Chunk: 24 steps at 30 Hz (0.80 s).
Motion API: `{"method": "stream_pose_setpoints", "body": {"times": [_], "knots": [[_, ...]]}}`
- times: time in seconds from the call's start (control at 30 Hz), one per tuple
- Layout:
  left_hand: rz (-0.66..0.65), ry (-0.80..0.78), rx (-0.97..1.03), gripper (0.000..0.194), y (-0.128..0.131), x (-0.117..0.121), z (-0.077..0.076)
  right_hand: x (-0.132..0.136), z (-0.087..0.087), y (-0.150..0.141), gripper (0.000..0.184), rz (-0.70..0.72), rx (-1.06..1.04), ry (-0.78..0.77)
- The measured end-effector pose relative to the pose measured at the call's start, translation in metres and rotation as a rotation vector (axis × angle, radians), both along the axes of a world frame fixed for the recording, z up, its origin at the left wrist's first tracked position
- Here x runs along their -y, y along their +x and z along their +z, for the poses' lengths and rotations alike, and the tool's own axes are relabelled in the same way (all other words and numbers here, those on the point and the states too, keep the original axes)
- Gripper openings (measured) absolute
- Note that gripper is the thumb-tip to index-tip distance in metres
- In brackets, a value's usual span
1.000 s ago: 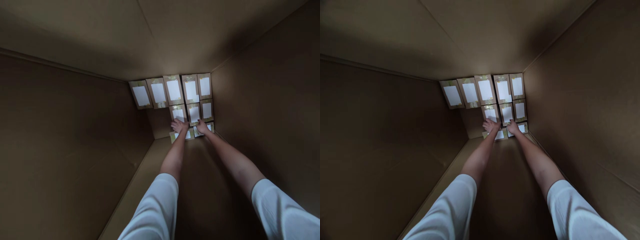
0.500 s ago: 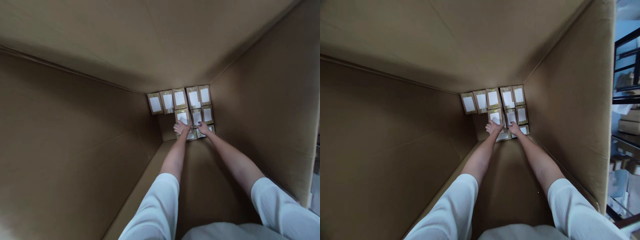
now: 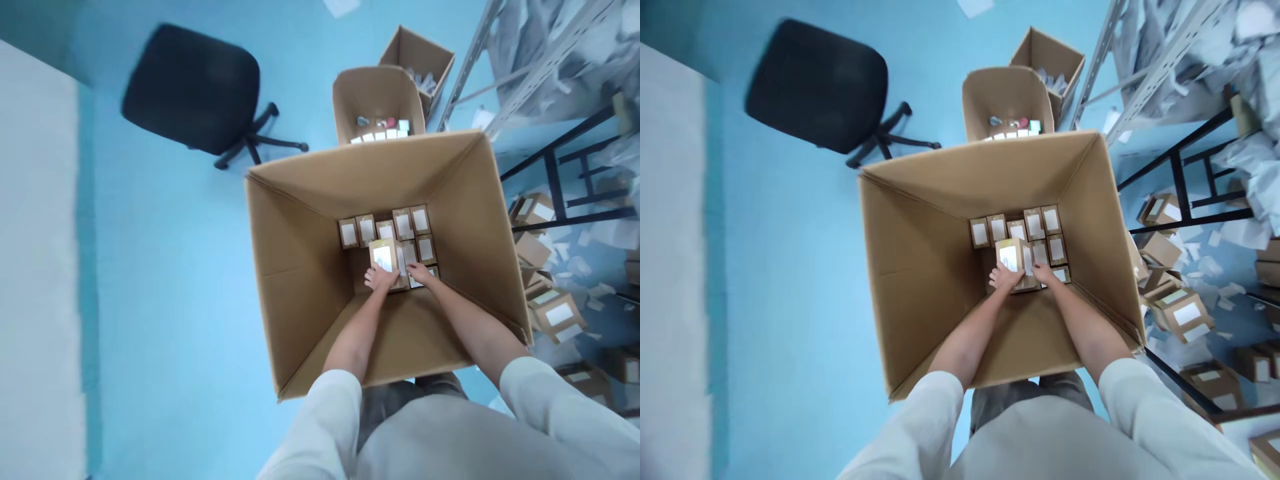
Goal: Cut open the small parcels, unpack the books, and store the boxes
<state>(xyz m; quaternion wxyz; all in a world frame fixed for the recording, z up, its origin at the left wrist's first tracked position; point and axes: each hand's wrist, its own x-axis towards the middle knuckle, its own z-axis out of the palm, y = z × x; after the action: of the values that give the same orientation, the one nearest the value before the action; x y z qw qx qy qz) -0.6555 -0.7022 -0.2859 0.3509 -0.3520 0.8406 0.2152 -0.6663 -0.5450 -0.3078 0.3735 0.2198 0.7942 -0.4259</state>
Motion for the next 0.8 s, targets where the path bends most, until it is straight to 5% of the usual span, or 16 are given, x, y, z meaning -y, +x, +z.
{"method": "stream_pose_setpoints", "body": {"times": [0.23, 0.33, 0.47, 0.67, 0.8], "knots": [[-0.246, 0.201, -0.313, 0.072, 0.027, 0.018, 0.118, 0.033, 0.123, 0.023, 0.041, -0.230, -0.134, -0.171], [-0.336, 0.355, -0.489, 0.058, 0.039, 0.031, 0.159, 0.032, 0.169, 0.042, 0.045, -0.332, -0.293, -0.172], [-0.466, 0.457, -0.785, 0.065, 0.038, 0.033, 0.218, 0.019, 0.232, 0.064, 0.047, -0.424, -0.433, -0.181], [-0.668, 0.604, -1.015, 0.078, 0.023, -0.019, 0.312, -0.031, 0.330, 0.093, 0.059, -0.567, -0.805, -0.105], [-0.828, 0.726, -1.098, 0.074, 0.038, -0.071, 0.357, -0.080, 0.370, 0.128, 0.063, -0.652, -0.945, 0.031]]}}
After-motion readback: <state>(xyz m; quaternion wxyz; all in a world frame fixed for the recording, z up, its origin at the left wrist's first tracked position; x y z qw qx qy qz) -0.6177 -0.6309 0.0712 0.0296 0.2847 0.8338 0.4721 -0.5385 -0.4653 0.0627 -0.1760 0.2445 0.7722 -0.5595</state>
